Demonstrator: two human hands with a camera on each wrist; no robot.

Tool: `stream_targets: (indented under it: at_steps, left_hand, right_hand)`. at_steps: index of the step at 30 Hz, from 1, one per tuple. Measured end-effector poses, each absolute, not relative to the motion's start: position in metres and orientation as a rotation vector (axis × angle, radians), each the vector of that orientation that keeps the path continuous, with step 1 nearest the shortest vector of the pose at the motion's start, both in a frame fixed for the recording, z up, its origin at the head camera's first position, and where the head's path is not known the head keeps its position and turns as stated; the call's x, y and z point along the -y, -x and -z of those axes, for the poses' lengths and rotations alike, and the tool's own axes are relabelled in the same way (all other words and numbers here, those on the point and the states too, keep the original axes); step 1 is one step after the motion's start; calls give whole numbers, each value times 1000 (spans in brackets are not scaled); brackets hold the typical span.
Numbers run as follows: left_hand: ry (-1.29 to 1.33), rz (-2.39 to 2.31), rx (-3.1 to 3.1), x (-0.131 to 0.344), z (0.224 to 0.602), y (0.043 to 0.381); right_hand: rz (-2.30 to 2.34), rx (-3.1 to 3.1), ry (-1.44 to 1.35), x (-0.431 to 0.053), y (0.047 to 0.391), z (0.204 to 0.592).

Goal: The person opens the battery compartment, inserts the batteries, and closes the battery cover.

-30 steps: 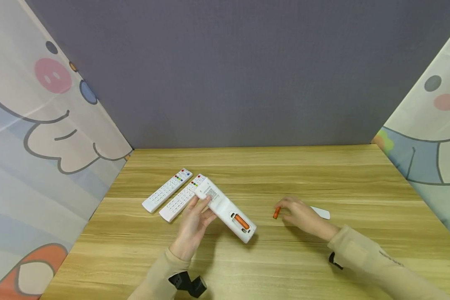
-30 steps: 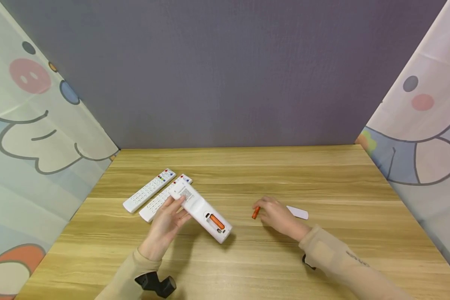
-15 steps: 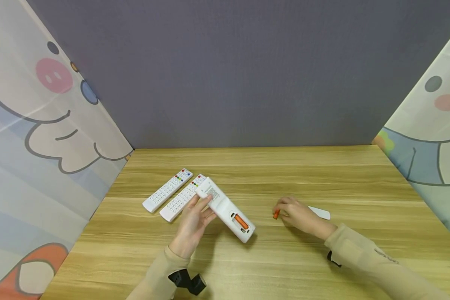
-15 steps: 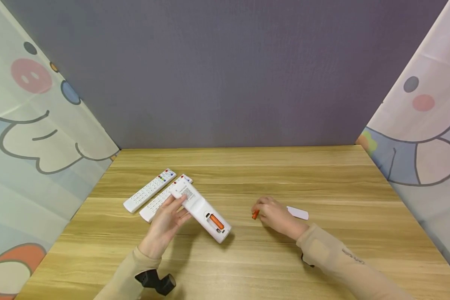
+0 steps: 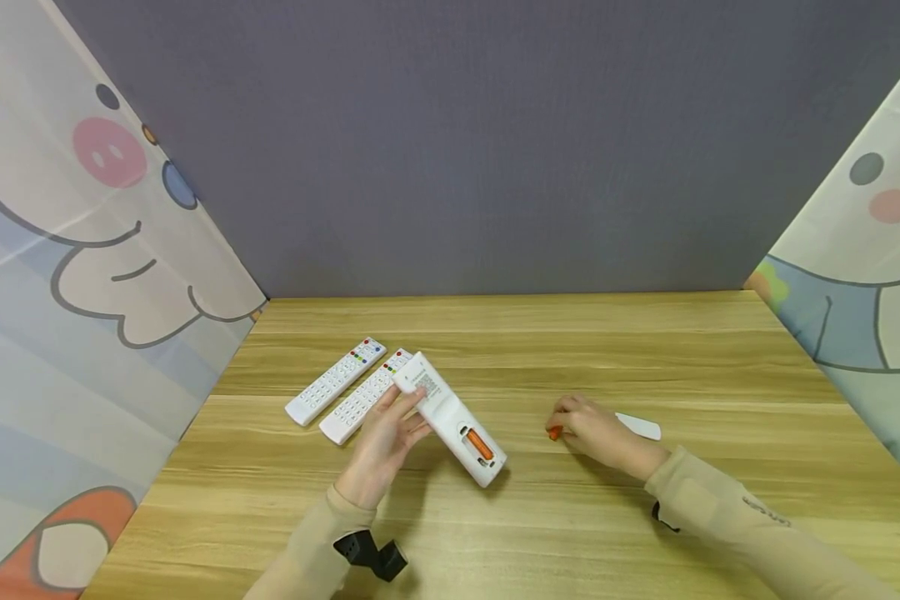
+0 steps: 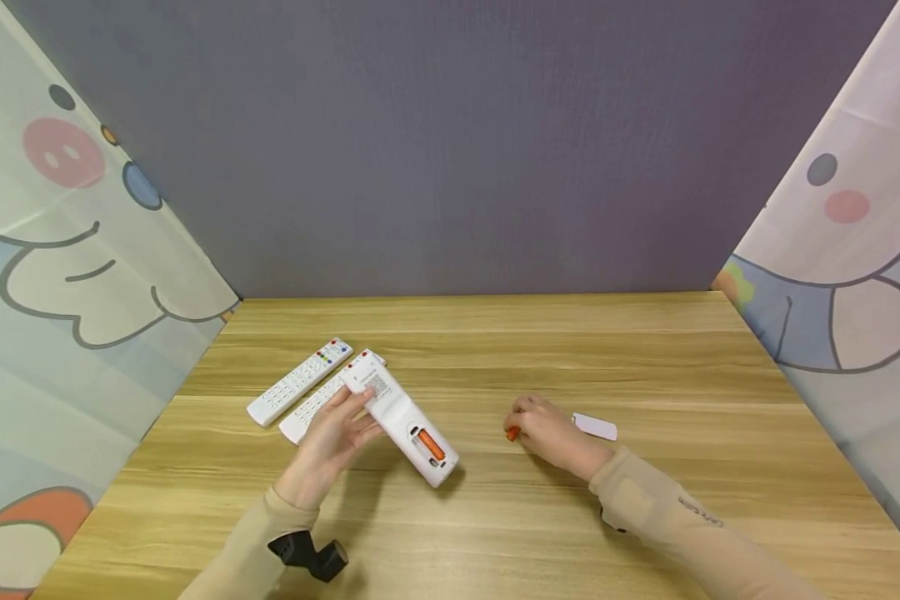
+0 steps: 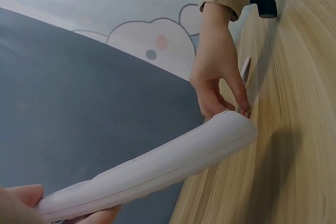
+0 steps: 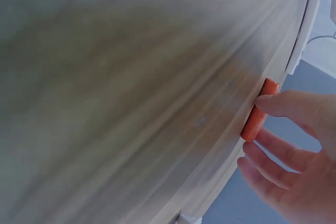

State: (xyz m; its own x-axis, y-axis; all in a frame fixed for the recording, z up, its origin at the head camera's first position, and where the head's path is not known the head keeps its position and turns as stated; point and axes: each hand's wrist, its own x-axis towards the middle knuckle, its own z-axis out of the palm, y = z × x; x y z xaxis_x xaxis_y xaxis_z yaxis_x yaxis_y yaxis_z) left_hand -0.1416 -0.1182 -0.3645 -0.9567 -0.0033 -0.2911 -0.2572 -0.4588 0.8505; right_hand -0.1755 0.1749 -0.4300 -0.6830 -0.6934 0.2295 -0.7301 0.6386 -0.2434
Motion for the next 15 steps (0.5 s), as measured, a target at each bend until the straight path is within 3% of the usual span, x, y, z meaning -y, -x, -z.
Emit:
stream_targets:
  at_steps: [15]
  left_hand:
    - [405,-2522,-1532,121,362,146]
  right_hand:
    - [-440,2767,-1172,-175,176,430]
